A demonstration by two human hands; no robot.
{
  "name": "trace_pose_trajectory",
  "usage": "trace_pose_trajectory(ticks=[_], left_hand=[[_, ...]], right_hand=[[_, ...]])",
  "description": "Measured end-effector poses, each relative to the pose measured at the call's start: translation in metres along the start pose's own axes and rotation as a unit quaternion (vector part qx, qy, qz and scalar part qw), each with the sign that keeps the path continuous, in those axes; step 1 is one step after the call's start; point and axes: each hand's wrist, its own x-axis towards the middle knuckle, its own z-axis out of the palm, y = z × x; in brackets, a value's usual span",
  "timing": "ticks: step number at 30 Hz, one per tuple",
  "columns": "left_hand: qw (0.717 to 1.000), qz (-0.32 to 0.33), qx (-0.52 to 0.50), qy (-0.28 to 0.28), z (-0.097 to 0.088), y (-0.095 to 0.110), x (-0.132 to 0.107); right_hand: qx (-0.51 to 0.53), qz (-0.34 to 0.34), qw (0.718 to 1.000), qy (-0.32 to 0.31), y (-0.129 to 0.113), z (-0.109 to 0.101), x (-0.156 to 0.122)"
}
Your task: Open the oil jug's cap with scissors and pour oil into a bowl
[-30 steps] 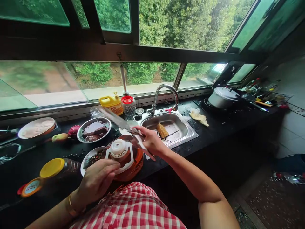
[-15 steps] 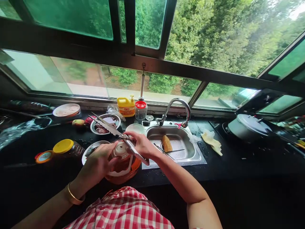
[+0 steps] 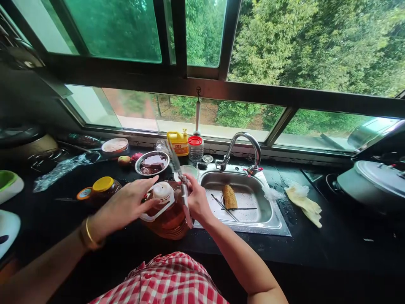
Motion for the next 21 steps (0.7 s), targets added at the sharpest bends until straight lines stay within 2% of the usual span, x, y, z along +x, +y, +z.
trace_pose_trajectory(ticks=[3,5,7,11,13,15,18,21], left_hand=[[0.987,-0.080,0.081,0.115,0.017,0.045,-0.014],[0.978,-0.111,0.118,0.135,0.025,0.062,-0.011],[0.971,-0.154,0.145,0.112,0.027,0.067,0.001],[0.959,-0.247,0.141,0.013,0.023,0.058,0.029],[0.952,-0.273,0.139,0.005,0.025,0.053,0.035],[0.954,-0.259,0.151,0.028,0.029,0.049,0.035],[0.966,-0.188,0.166,0.059,0.034,0.041,0.024],[0.978,-0.111,0.162,0.072,0.033,0.028,0.010]], right_hand=[[-0.003,0.033,0.999,0.029,0.009,-0.017,-0.003],[-0.001,0.048,0.999,0.024,0.015,-0.023,-0.005],[0.006,0.049,0.999,0.008,0.019,-0.024,-0.006],[-0.007,0.044,0.999,-0.028,0.031,-0.019,-0.009],[-0.033,0.043,0.998,-0.030,0.036,-0.019,-0.010],[-0.072,0.035,0.997,-0.022,0.040,-0.022,-0.011],[-0.145,0.020,0.989,0.004,0.042,-0.030,-0.008],[-0.176,0.039,0.983,0.021,0.047,-0.037,-0.001]])
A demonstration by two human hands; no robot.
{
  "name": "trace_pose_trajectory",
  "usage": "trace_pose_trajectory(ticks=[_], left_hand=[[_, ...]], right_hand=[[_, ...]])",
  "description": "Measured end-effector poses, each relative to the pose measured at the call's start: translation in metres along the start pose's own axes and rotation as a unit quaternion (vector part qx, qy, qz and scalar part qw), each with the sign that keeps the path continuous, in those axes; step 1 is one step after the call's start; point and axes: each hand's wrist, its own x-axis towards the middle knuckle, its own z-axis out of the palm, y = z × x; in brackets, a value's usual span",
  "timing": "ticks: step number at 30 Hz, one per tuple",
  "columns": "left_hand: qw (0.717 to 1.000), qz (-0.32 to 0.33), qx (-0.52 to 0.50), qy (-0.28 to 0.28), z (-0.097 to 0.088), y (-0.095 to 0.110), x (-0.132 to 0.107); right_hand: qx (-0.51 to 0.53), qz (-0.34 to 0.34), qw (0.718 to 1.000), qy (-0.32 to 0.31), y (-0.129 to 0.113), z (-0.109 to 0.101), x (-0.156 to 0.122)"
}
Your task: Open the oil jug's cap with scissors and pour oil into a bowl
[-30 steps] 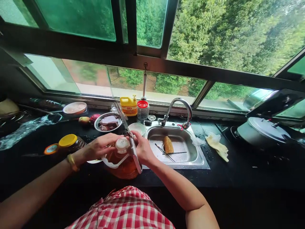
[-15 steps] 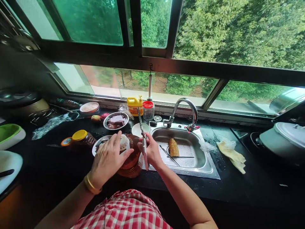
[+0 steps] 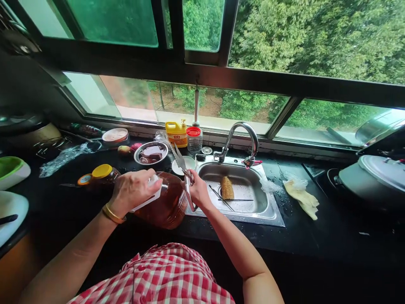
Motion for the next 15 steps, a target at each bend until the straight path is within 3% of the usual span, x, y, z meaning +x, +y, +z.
trace_pose_trajectory(ticks=[4,9,15], left_hand=[[0.989,0.134,-0.053,0.017,0.001,-0.024,-0.004],[0.948,0.300,-0.109,0.012,0.006,-0.040,0.007],[0.852,0.498,-0.160,0.041,0.019,-0.046,0.052]], right_hand=[[0.068,0.030,0.997,-0.003,0.010,0.012,0.002],[0.175,0.066,0.982,-0.004,0.017,0.044,-0.015],[0.147,0.090,0.970,0.172,0.020,0.065,-0.059]])
